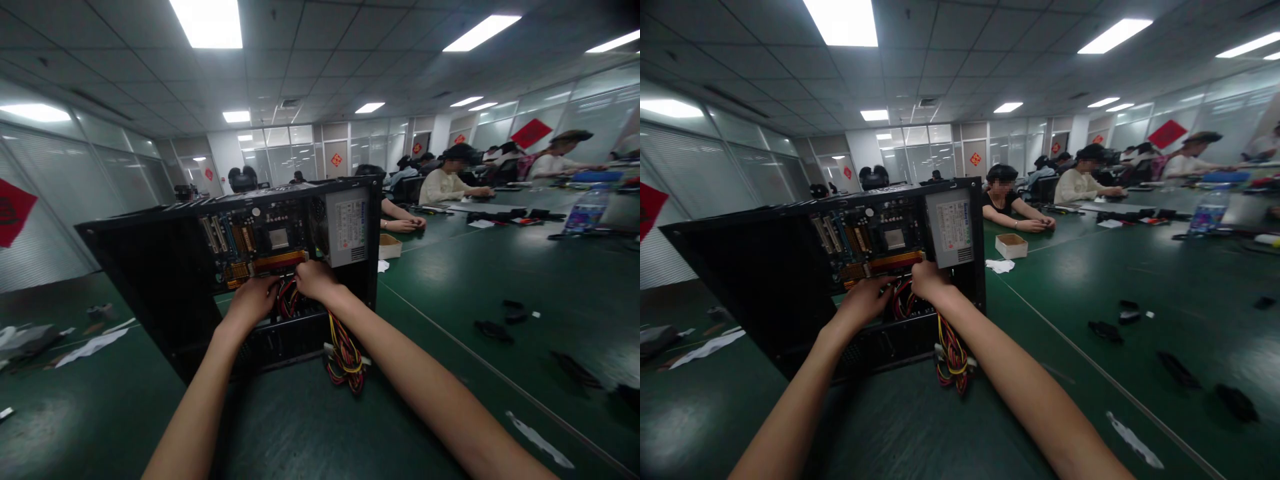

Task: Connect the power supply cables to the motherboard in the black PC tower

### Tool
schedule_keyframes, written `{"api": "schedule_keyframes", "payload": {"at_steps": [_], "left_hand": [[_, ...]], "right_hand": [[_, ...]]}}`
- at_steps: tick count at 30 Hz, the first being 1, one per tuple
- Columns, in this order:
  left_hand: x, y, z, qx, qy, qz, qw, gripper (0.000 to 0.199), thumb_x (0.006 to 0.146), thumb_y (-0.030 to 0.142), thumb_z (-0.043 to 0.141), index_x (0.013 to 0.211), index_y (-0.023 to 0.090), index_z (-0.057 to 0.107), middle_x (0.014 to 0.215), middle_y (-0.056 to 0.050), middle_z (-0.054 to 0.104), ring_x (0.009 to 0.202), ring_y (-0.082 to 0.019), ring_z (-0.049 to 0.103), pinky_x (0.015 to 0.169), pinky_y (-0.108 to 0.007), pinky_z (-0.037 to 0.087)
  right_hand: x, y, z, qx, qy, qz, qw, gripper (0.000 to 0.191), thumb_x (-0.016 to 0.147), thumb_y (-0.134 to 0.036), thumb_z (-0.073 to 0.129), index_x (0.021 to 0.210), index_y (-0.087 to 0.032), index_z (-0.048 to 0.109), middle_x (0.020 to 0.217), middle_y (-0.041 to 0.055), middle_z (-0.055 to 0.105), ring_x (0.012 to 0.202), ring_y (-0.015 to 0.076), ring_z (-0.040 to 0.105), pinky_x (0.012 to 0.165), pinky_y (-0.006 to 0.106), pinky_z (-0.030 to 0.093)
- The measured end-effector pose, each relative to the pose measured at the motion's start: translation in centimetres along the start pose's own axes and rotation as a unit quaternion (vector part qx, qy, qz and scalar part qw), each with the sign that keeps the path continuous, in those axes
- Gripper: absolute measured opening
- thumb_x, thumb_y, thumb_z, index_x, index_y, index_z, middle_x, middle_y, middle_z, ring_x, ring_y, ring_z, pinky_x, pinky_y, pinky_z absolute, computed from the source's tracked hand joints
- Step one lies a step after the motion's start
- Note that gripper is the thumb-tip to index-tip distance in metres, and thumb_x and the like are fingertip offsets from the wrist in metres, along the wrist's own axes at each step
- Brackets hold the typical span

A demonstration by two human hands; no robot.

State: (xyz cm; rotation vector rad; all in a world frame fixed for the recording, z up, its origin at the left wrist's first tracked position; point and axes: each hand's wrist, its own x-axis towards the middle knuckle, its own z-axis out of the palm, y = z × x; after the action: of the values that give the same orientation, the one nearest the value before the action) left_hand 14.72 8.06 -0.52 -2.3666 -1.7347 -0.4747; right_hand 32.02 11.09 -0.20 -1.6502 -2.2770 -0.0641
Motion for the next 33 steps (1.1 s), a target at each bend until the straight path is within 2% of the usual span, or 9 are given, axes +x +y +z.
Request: {"api": "schedule_keyframes", "payload": {"at_steps": [4,8,14,23,29,31,33], "left_hand": [[-0.2,0.1,-0.3,-0.017,0.01,0.005,1.0,0.038,0.095,0.034,0.044,0.129,0.025,0.057,0.115,-0.009,0.071,0.104,-0.025,0.066,0.085,-0.032,0.048],[-0.8,0.6,-1.0,0.04,0.017,-0.015,0.999,0.032,0.095,0.035,0.042,0.118,0.023,0.06,0.1,-0.009,0.073,0.094,-0.026,0.068,0.073,-0.032,0.047],[-2.2,1.8,-1.5,0.071,-0.006,-0.041,0.997,0.032,0.096,0.037,0.037,0.103,0.023,0.065,0.092,-0.011,0.073,0.085,-0.026,0.069,0.066,-0.03,0.044],[-3.3,2.3,-1.7,0.029,-0.014,-0.033,0.999,0.042,0.098,0.041,0.031,0.091,0.023,0.068,0.089,-0.01,0.073,0.084,-0.025,0.07,0.066,-0.03,0.043],[-3.2,2.2,-1.5,0.02,-0.02,-0.029,0.999,0.042,0.098,0.044,0.032,0.091,0.023,0.068,0.088,-0.01,0.074,0.085,-0.026,0.07,0.065,-0.03,0.043],[-3.1,2.0,-1.4,0.01,-0.005,-0.045,0.999,0.039,0.097,0.042,0.034,0.091,0.023,0.067,0.088,-0.01,0.073,0.085,-0.027,0.069,0.067,-0.032,0.045],[-2.9,1.5,-1.3,-0.013,0.054,-0.075,0.996,0.031,0.094,0.038,0.039,0.098,0.022,0.065,0.096,-0.011,0.072,0.092,-0.028,0.068,0.074,-0.035,0.048]], "right_hand": [[-0.2,0.0,-0.2,0.014,0.005,-0.002,1.0,0.031,0.089,-0.026,0.05,0.104,-0.013,0.074,0.102,0.018,0.072,0.094,0.0299,0.07,0.074,0.033,0.052],[-0.6,0.0,-0.3,0.007,0.01,-0.027,1.0,0.033,0.092,-0.026,0.046,0.105,-0.012,0.074,0.102,0.0187,0.072,0.094,0.0287,0.07,0.074,0.032,0.052],[-1.6,0.1,-0.4,-0.021,-0.029,-0.07,0.997,0.032,0.091,-0.03,0.052,0.103,-0.011,0.074,0.103,0.0198,0.072,0.095,0.0293,0.07,0.075,0.033,0.052],[-2.6,0.2,-1.2,0.025,-0.026,-0.099,0.994,0.033,0.094,-0.038,0.048,0.103,-0.021,0.074,0.102,0.0112,0.074,0.093,0.0233,0.07,0.071,0.026,0.048],[-2.4,0.3,-1.0,0.028,-0.017,-0.106,0.994,0.034,0.094,-0.038,0.047,0.101,-0.019,0.075,0.1,0.0121,0.074,0.091,0.0238,0.071,0.071,0.027,0.049],[-2.3,0.2,-0.9,0.033,-0.007,-0.08,0.996,0.033,0.093,-0.037,0.049,0.1,-0.017,0.075,0.099,0.0142,0.074,0.091,0.0253,0.071,0.073,0.028,0.05],[-2.1,0.1,-0.9,0.036,0.005,-0.034,0.999,0.034,0.093,-0.034,0.049,0.1,-0.012,0.074,0.098,0.0176,0.073,0.091,0.0275,0.07,0.074,0.03,0.051]]}}
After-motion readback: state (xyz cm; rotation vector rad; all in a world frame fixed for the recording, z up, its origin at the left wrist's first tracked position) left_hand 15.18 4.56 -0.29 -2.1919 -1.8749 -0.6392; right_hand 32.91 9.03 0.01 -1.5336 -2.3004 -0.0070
